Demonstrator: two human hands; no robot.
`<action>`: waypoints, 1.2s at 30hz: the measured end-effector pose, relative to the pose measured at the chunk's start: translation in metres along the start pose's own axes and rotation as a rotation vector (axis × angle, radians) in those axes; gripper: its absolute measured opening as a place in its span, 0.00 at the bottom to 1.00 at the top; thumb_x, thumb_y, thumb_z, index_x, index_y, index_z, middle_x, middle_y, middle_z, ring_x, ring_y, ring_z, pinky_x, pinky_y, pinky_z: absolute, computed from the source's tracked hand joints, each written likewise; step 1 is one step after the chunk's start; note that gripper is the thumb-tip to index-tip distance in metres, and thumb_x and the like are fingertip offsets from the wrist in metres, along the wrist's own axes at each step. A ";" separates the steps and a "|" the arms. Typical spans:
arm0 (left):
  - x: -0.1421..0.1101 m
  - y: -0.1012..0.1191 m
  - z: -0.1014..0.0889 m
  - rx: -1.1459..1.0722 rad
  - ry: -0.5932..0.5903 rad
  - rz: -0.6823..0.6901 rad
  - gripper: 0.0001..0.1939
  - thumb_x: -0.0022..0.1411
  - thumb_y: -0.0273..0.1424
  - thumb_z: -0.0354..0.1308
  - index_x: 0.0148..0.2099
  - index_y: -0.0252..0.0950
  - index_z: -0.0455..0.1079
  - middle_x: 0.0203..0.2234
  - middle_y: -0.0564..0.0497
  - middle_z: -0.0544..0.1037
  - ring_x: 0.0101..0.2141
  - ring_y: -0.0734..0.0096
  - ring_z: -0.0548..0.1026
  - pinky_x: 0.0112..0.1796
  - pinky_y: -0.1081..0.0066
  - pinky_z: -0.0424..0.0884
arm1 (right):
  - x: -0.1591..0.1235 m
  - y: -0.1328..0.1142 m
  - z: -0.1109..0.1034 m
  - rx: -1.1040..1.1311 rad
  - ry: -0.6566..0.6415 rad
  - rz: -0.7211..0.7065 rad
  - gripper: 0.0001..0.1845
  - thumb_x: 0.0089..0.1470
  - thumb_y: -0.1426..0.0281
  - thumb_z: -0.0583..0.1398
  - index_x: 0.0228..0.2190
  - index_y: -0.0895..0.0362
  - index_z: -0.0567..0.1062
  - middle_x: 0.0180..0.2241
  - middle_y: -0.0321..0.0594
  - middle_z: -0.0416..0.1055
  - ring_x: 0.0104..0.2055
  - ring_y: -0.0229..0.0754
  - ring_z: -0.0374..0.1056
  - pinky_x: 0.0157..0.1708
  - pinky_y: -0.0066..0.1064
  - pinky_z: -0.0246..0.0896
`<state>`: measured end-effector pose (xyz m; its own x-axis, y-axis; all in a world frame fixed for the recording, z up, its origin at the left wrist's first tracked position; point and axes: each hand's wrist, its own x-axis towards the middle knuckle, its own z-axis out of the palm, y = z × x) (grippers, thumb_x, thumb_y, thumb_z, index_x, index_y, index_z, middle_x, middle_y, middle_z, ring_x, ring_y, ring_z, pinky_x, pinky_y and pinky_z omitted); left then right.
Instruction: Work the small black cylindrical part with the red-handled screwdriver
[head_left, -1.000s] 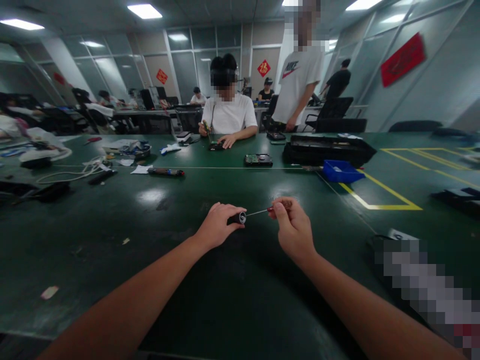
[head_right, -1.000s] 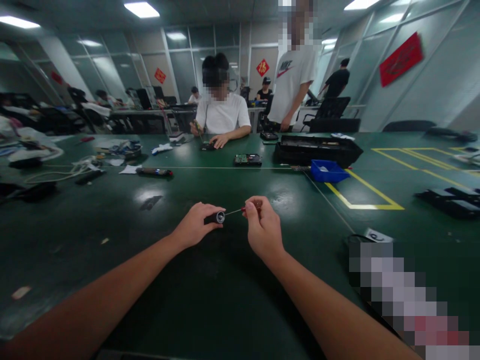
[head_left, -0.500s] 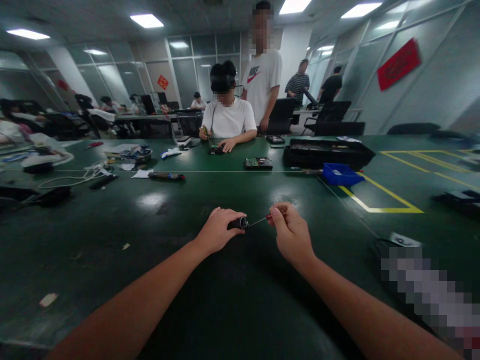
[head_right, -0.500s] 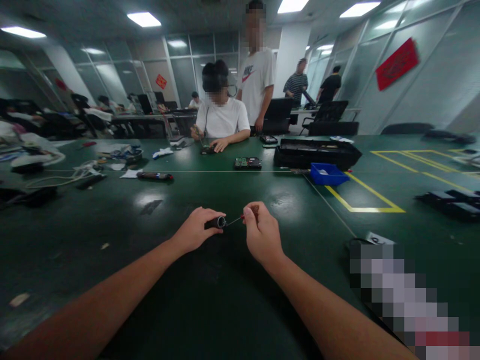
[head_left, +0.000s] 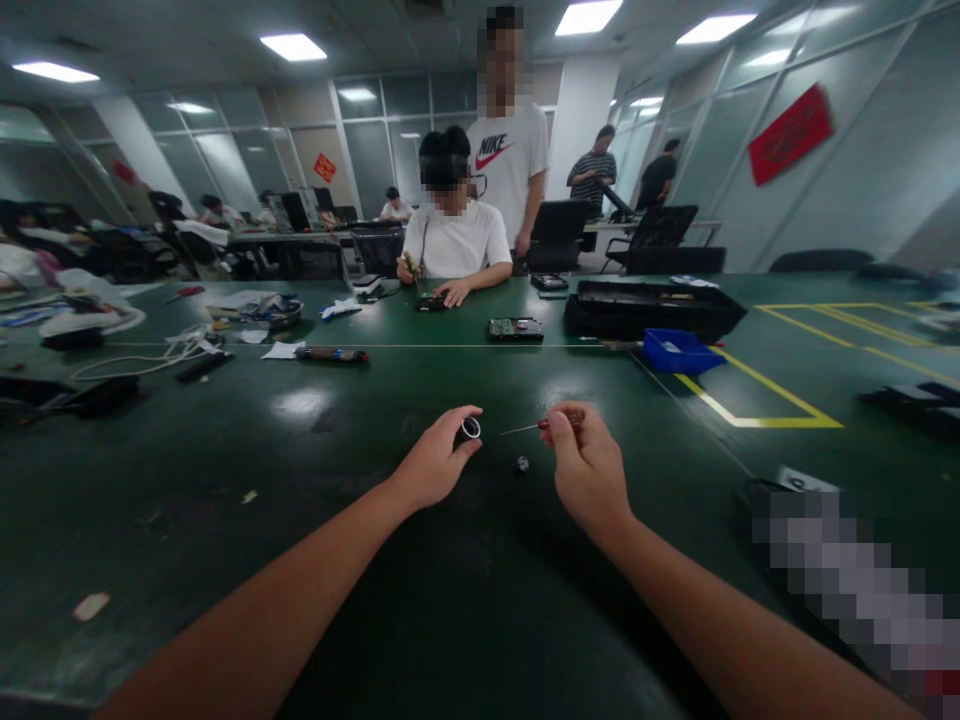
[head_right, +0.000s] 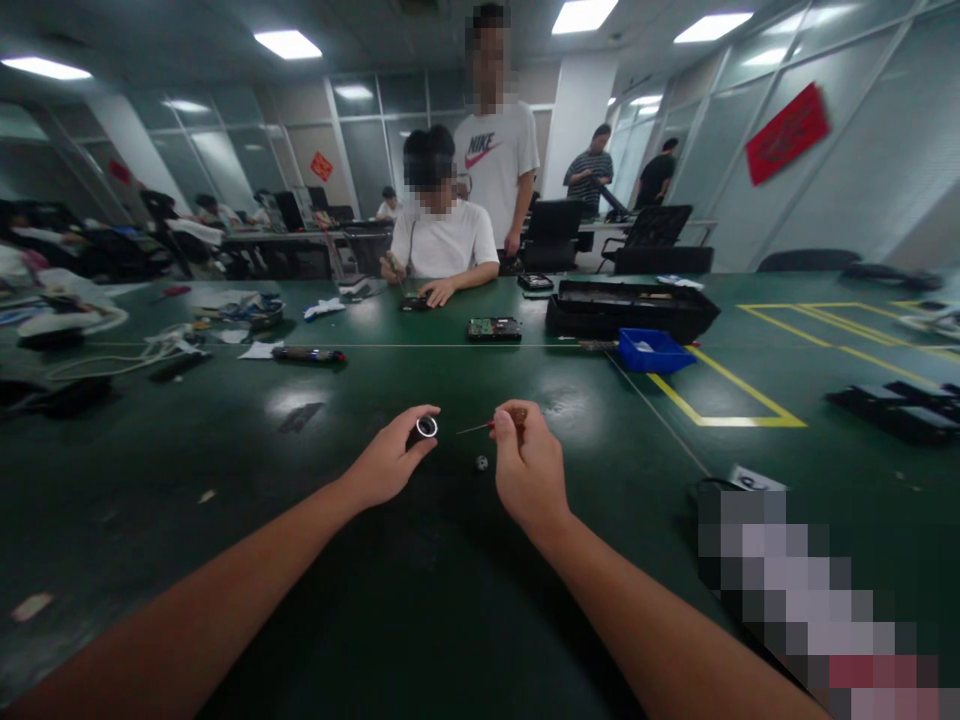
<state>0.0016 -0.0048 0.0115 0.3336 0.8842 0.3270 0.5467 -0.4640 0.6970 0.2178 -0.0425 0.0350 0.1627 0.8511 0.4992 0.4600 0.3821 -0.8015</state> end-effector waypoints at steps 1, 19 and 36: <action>0.000 0.002 0.000 0.005 -0.002 -0.011 0.20 0.68 0.31 0.55 0.61 0.40 0.63 0.54 0.46 0.72 0.53 0.61 0.71 0.55 0.59 0.67 | 0.000 -0.001 0.000 0.009 0.009 -0.001 0.12 0.66 0.59 0.54 0.40 0.53 0.71 0.34 0.40 0.76 0.35 0.45 0.73 0.37 0.39 0.67; 0.022 0.032 0.029 0.496 -0.310 0.265 0.21 0.69 0.40 0.49 0.61 0.46 0.71 0.42 0.45 0.74 0.39 0.59 0.76 0.39 0.63 0.73 | 0.002 -0.001 -0.002 0.058 0.093 -0.057 0.11 0.66 0.60 0.54 0.41 0.53 0.71 0.34 0.40 0.76 0.36 0.46 0.74 0.39 0.41 0.68; 0.009 -0.019 -0.060 -0.055 -0.153 -0.185 0.20 0.70 0.44 0.45 0.42 0.37 0.72 0.33 0.50 0.76 0.27 0.71 0.71 0.30 0.70 0.66 | 0.000 -0.008 -0.010 0.065 0.028 -0.029 0.11 0.67 0.61 0.53 0.42 0.52 0.71 0.35 0.40 0.74 0.37 0.45 0.72 0.38 0.39 0.66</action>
<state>-0.0521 0.0150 0.0391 0.3468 0.9333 0.0933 0.5681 -0.2881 0.7709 0.2230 -0.0490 0.0452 0.1753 0.8291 0.5309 0.4070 0.4299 -0.8059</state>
